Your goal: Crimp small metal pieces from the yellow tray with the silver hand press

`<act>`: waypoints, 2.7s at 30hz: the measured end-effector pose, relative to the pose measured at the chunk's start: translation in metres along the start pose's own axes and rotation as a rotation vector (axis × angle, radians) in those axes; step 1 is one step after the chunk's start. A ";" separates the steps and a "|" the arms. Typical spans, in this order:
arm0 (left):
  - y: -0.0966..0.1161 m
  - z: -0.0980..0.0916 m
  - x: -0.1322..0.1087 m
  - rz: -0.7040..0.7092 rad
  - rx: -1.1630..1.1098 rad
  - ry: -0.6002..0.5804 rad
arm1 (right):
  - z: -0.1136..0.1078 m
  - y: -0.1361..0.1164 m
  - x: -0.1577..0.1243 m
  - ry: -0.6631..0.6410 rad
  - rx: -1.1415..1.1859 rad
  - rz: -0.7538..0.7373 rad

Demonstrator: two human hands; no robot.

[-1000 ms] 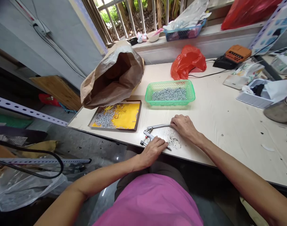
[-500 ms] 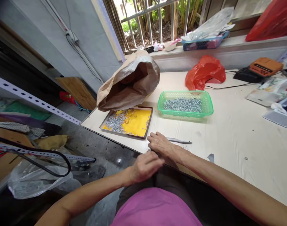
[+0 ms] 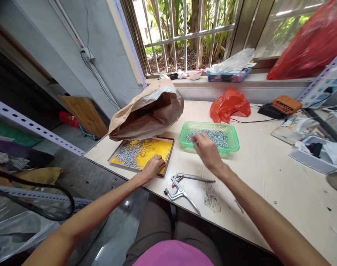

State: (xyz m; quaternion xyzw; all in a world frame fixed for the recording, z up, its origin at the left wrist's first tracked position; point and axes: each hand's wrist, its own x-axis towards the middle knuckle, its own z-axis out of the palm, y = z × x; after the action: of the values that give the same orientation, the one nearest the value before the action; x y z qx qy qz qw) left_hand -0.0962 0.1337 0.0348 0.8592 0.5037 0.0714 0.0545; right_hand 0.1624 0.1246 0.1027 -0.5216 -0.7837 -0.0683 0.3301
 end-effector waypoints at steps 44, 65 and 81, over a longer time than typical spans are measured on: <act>0.069 0.013 -0.031 -0.505 -0.922 -0.596 | 0.006 0.010 -0.110 -0.603 -0.171 -0.030; 0.093 0.025 -0.038 0.224 -0.141 0.047 | 0.011 0.004 -0.106 -0.612 -0.142 -0.039; 0.108 0.015 0.005 0.377 -0.001 -0.177 | 0.013 -0.021 -0.121 -0.527 -0.151 0.101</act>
State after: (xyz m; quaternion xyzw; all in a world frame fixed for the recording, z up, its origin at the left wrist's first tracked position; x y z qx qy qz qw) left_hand 0.0014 0.0851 0.0383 0.9411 0.3272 0.0047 0.0847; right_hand 0.1678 0.0272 0.0265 -0.5828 -0.8084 0.0279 0.0783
